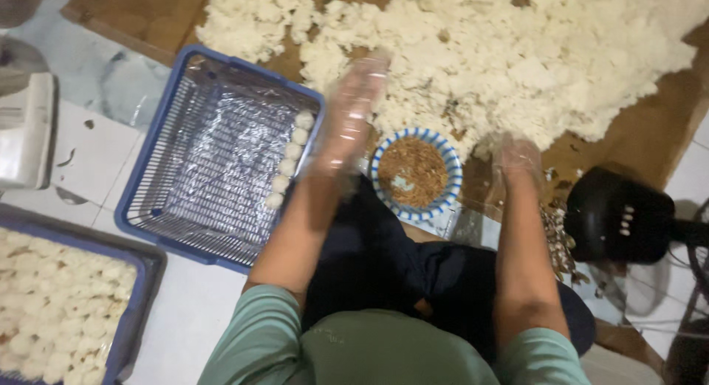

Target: The person scoops a white dough-like material, rolls it into a ball, coats it in a brown granular mixture, and places the finished ball into a blue plastic basket. This process is repeated multiple times.

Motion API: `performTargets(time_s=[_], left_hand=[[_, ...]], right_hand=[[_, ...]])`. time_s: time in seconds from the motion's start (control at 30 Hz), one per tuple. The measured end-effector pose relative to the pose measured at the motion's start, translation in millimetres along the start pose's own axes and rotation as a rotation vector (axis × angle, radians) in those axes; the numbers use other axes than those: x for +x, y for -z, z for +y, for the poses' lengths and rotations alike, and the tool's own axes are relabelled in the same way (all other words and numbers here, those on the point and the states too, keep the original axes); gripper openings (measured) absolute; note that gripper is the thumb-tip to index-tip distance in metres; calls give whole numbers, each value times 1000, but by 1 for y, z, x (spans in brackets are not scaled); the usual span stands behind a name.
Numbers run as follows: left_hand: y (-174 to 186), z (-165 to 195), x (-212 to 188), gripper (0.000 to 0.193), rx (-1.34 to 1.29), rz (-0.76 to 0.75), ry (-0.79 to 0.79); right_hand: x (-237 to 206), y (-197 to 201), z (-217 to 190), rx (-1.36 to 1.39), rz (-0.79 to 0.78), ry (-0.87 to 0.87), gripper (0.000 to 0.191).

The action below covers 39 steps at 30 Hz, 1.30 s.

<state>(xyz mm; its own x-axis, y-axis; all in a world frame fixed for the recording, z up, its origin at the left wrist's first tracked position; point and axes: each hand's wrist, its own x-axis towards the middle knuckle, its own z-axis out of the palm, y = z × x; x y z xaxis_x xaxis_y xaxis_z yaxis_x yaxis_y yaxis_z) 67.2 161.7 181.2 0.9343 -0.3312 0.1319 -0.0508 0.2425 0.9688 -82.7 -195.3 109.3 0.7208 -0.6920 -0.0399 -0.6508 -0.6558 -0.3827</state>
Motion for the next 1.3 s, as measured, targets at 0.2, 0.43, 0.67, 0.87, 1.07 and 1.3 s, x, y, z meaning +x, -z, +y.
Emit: performTargets(time_s=[0.2,0.43,0.67,0.87,1.07,1.3], left_hand=[[-110,-82,-2,62,-315,-267,636],[-92,-131,-9,72,240,-232,881],[-84,-117,1,46,-373,131,795],[-91,-113,-5,62,-533,88,781],[-94,-129,-2,45,-246,40,651],[-91,-148,-7,27,-152,28,547]], right_hand=[[-71,-10,-86,325,-150,-105,29],[-111,-60,-122,348,-3,479,27],[-118,-66,-98,461,-17,288,25],[-151,-97,-93,110,-269,604,24],[-141,-113,-103,196,-241,583,17],[-109,-81,-98,164,-172,328,14]])
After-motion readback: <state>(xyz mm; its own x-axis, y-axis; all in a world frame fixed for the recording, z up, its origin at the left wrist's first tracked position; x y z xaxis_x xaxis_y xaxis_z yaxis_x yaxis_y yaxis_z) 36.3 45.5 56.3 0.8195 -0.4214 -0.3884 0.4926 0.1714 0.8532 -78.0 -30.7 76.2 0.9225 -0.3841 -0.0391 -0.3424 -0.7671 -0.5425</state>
